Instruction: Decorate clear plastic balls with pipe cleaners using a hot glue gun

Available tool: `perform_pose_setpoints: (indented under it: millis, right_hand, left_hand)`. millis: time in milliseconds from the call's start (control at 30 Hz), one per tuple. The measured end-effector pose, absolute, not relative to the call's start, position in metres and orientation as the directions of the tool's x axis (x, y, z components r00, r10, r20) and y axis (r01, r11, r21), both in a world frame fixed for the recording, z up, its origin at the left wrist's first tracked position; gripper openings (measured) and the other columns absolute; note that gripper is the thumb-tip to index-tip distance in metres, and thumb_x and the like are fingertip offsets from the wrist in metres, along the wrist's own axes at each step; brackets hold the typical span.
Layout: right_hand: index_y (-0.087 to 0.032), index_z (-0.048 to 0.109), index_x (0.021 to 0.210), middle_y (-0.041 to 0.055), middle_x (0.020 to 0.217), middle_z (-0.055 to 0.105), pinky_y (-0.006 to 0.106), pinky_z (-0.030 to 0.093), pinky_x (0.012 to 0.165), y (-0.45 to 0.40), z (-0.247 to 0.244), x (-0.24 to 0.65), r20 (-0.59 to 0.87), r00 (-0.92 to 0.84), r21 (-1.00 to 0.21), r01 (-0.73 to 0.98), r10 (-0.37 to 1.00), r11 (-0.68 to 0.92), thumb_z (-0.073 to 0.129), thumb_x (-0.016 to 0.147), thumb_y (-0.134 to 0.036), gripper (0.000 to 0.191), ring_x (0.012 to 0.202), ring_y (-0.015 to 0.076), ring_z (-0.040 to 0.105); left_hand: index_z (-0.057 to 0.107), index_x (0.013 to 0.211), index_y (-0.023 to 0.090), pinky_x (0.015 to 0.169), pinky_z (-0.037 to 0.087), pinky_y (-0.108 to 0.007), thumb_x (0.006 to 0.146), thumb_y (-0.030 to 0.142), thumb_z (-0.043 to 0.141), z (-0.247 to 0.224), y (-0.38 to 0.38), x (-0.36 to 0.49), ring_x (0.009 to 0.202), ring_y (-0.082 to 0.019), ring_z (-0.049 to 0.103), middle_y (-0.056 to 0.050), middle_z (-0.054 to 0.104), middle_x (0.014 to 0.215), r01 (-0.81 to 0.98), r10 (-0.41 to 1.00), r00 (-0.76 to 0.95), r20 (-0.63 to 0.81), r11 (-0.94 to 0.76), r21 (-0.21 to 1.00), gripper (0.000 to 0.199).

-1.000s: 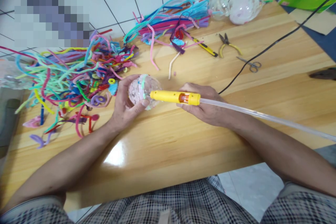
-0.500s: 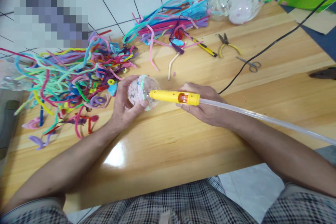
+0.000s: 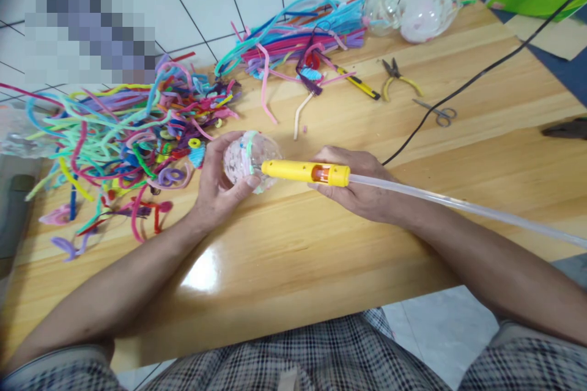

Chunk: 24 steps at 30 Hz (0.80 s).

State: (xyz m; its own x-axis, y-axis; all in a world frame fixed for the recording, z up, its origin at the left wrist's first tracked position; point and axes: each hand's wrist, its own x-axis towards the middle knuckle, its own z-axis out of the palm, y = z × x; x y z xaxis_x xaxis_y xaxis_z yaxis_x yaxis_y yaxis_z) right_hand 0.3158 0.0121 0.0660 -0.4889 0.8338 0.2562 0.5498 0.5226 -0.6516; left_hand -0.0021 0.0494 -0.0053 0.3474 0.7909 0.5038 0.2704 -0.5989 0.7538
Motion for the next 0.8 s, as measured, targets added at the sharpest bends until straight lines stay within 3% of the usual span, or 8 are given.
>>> perform_pose_setpoints:
  millis: [800]
  right_hand:
    - [-0.029, 0.066, 0.107, 0.0014, 0.092, 0.078, 0.036, 0.049, 0.066, 0.0114, 0.0697, 0.3132, 0.203, -0.465, -0.664, 0.581, 0.862, 0.47, 0.066, 0.107, -0.04, 0.011, 0.073, 0.0217, 0.069]
  left_hand:
    - [0.048, 0.163, 0.036, 0.129, 0.051, -0.059, 0.103, 0.068, 0.078, -0.0032, 0.0471, -0.0018, 0.148, -0.035, 0.06, -0.012, 0.058, 0.158, 0.263, 0.815, 0.342, 0.468, -0.561, 0.785, 0.074]
